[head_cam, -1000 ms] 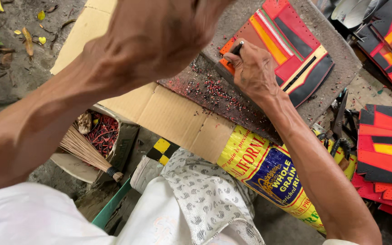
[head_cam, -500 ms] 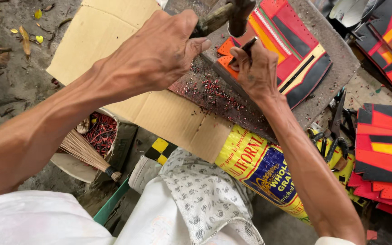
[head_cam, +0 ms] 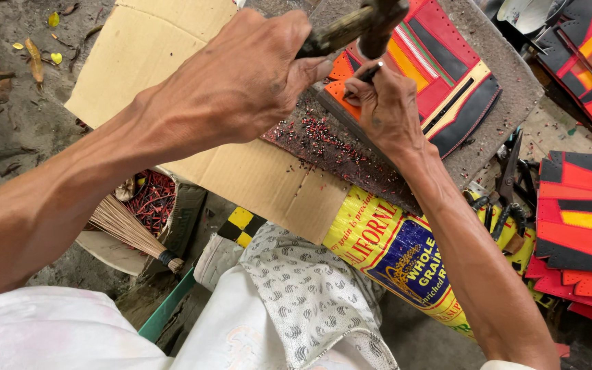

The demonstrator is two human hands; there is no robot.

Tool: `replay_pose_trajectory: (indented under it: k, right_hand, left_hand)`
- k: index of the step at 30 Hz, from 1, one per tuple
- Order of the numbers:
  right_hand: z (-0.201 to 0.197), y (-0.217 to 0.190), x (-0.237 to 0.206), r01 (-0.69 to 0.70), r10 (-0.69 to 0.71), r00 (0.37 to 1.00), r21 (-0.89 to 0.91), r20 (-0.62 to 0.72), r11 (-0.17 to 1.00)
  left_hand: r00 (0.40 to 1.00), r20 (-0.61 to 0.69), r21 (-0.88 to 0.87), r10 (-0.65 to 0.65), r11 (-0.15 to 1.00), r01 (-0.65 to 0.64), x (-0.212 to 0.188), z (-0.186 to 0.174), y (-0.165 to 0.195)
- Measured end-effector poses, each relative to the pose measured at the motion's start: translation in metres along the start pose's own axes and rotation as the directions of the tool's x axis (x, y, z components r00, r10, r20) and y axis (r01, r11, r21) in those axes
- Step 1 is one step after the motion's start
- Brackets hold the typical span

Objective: The person holds a colorful layered leather craft piece on a stone block and hammers a punch along its edge, driving the punch with a hammer to make holes or impressions along the border. They reposition the punch repeatedly and rotate the piece to work along different sections.

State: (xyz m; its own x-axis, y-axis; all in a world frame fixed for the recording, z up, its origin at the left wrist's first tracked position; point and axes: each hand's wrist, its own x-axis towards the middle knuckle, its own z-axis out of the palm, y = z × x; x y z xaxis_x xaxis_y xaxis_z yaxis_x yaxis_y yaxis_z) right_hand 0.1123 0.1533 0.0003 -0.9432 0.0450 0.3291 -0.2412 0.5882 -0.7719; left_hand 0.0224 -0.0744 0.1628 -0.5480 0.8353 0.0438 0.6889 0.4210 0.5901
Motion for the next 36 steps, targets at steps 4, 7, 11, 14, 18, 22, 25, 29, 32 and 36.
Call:
replay_pose_trajectory:
  k: [4, 7, 11, 14, 18, 22, 25, 29, 32, 36]
  right_hand:
    - [0.0, -0.001, -0.002, 0.048, -0.047, 0.999, -0.084, 0.019, 0.995]
    - [0.001, -0.002, -0.001, 0.141, -0.141, 0.99, -0.161, 0.012, 0.977]
    - [0.003, -0.004, 0.0, 0.16, -0.164, 0.986, -0.186, -0.005, 0.969]
    - [0.003, -0.006, 0.0, 0.112, -0.113, 0.994, -0.156, 0.003, 0.981]
    - [0.004, -0.009, -0.001, 0.14, -0.147, 0.989, -0.18, -0.022, 0.974]
    - [0.005, -0.013, 0.001, 0.135, -0.147, 0.988, -0.213, -0.044, 0.968]
    - [0.003, -0.012, 0.003, 0.117, -0.144, 0.987, -0.291, -0.073, 0.95]
    - [0.005, -0.01, -0.002, -0.038, 0.033, 0.994, -0.045, -0.109, 0.998]
    - [0.0, -0.005, -0.003, -0.073, 0.079, 0.995, 0.11, -0.054, 0.991]
    - [-0.003, -0.001, -0.006, -0.081, 0.084, 0.996, 0.183, -0.011, 0.98]
  left_hand:
    - [0.891, -0.278, -0.012, 0.358, 0.926, -0.376, 0.004, 0.003, 0.015]
    - [0.99, -0.075, 0.095, 0.12, 0.989, -0.112, 0.009, 0.01, 0.021]
    - [0.976, 0.147, 0.193, -0.161, 0.972, 0.131, 0.009, 0.004, 0.013]
    - [0.943, -0.179, 0.02, 0.281, 0.959, -0.282, 0.007, -0.002, 0.012]
    - [0.921, -0.253, -0.094, 0.295, 0.94, -0.327, 0.016, 0.008, 0.021]
    - [0.998, 0.061, 0.096, 0.009, 0.995, -0.014, 0.013, 0.013, 0.015]
    - [0.976, 0.152, 0.053, -0.156, 0.987, 0.15, -0.001, 0.011, 0.0]
    - [0.99, 0.026, 0.008, -0.136, 0.991, 0.135, -0.008, 0.01, -0.01]
    - [0.996, 0.022, 0.045, -0.086, 0.995, 0.085, -0.008, 0.008, -0.011]
    - [0.994, 0.026, 0.048, -0.103, 0.994, 0.101, -0.01, 0.009, -0.012]
